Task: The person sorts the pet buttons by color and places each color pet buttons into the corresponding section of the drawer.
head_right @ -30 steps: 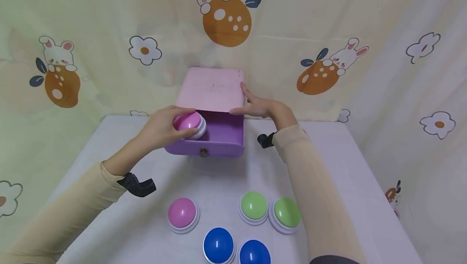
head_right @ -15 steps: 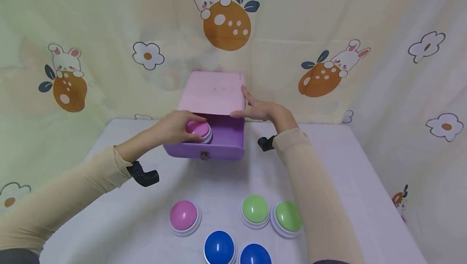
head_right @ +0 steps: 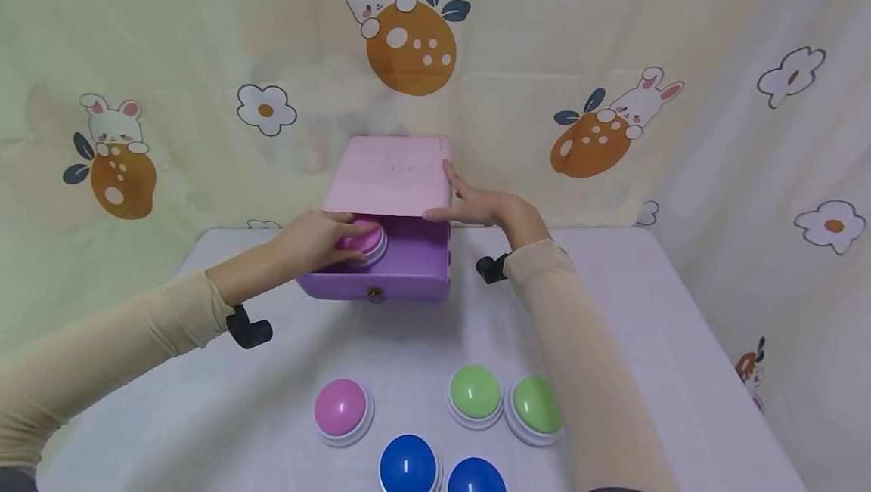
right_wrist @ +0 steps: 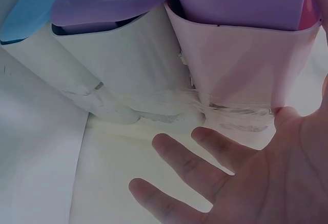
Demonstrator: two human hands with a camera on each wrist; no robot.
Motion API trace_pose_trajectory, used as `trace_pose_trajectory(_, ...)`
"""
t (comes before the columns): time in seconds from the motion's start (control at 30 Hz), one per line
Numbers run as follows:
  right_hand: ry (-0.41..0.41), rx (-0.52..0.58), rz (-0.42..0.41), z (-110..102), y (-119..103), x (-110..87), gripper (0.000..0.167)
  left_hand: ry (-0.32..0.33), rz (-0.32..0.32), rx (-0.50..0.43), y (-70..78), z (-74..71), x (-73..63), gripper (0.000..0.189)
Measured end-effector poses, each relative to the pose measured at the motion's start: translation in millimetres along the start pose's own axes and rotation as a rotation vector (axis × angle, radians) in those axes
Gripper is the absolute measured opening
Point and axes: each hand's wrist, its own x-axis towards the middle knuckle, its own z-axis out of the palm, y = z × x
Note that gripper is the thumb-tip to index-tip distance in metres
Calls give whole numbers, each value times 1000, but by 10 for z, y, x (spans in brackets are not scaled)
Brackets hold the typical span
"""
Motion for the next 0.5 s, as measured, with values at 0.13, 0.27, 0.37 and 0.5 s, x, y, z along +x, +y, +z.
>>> trace_pose_trajectory(0.13,-7,-2,-10,-1,-17,-15,111,38,-13,65,-15,23,5,44)
trace_pose_trajectory(0.27,-10,7,-2,-1,-28,-29,109,106,19,115,-32,47,18,33)
trace_pose_trajectory(0.37,-11,10,1,1,-28,-30,109,148,49,147,-51,70,16,29)
trace_pose_trajectory(0.5,-16,9,-4,-4,-30,-18,109,152,83,185,-74,66,16,23)
